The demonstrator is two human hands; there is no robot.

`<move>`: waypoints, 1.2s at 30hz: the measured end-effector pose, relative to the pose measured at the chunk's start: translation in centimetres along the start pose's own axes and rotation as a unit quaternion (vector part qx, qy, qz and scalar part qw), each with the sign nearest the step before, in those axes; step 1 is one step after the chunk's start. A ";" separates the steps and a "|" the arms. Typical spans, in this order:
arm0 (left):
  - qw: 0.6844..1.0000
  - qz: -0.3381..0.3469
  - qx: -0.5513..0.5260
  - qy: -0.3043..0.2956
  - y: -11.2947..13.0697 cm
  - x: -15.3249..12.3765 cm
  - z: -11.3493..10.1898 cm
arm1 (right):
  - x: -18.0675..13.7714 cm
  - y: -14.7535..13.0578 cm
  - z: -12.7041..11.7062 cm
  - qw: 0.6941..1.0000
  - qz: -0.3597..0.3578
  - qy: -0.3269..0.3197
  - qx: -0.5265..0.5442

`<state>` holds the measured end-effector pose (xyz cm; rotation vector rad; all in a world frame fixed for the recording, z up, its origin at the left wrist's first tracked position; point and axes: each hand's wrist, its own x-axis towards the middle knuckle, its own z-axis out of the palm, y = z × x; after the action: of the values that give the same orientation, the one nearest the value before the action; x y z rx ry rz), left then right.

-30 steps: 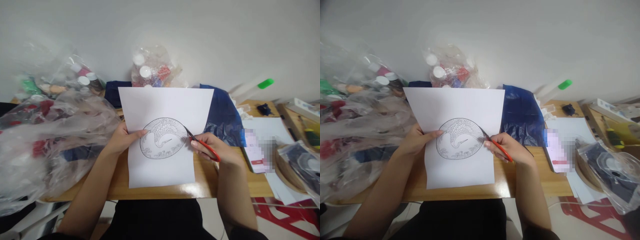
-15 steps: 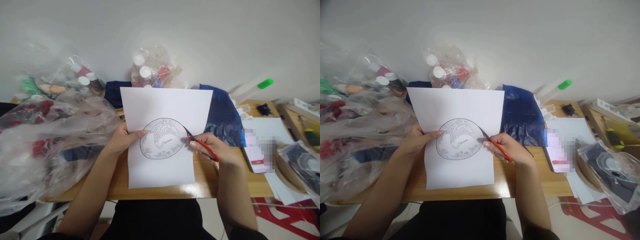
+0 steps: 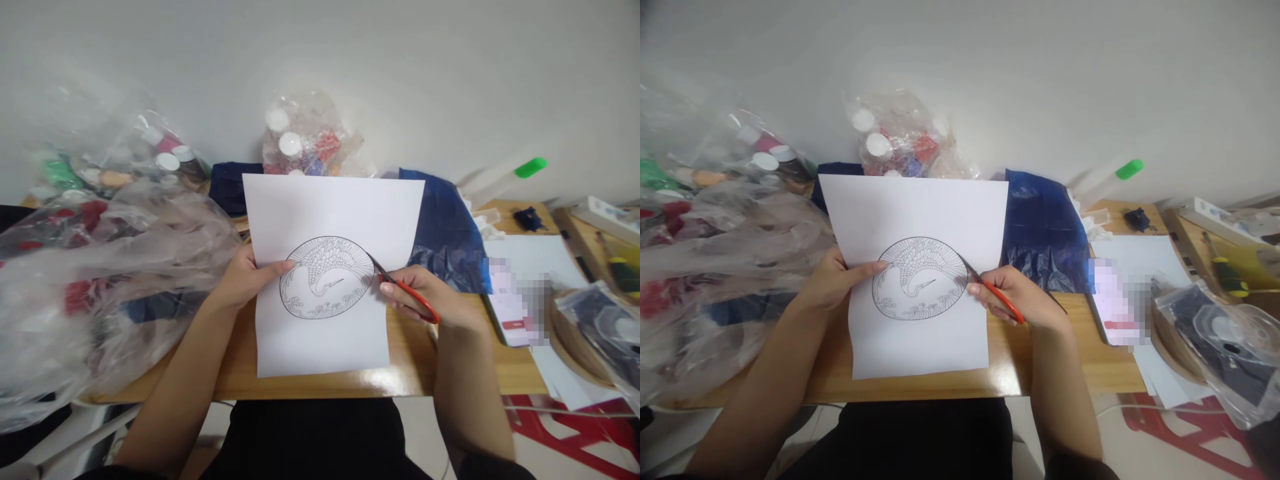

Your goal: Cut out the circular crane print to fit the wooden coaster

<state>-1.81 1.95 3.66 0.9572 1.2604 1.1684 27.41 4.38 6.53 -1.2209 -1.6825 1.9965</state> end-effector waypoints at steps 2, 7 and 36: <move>1.000 0.001 0.003 0.000 0.0 0.0 0.0 | 0.0 0.0 0.0 1.000 0.000 -0.003 0.002; 1.000 -0.004 0.005 0.000 0.0 0.0 0.0 | -0.1 0.0 0.0 1.000 0.004 0.000 -0.002; 1.000 -0.007 0.013 -0.008 0.3 -0.1 0.2 | -0.1 0.0 -0.1 1.000 0.008 -0.007 -0.004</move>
<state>-1.64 1.88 4.01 0.9736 1.2704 1.1342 27.49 4.41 6.57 -1.2282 -1.6948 2.0142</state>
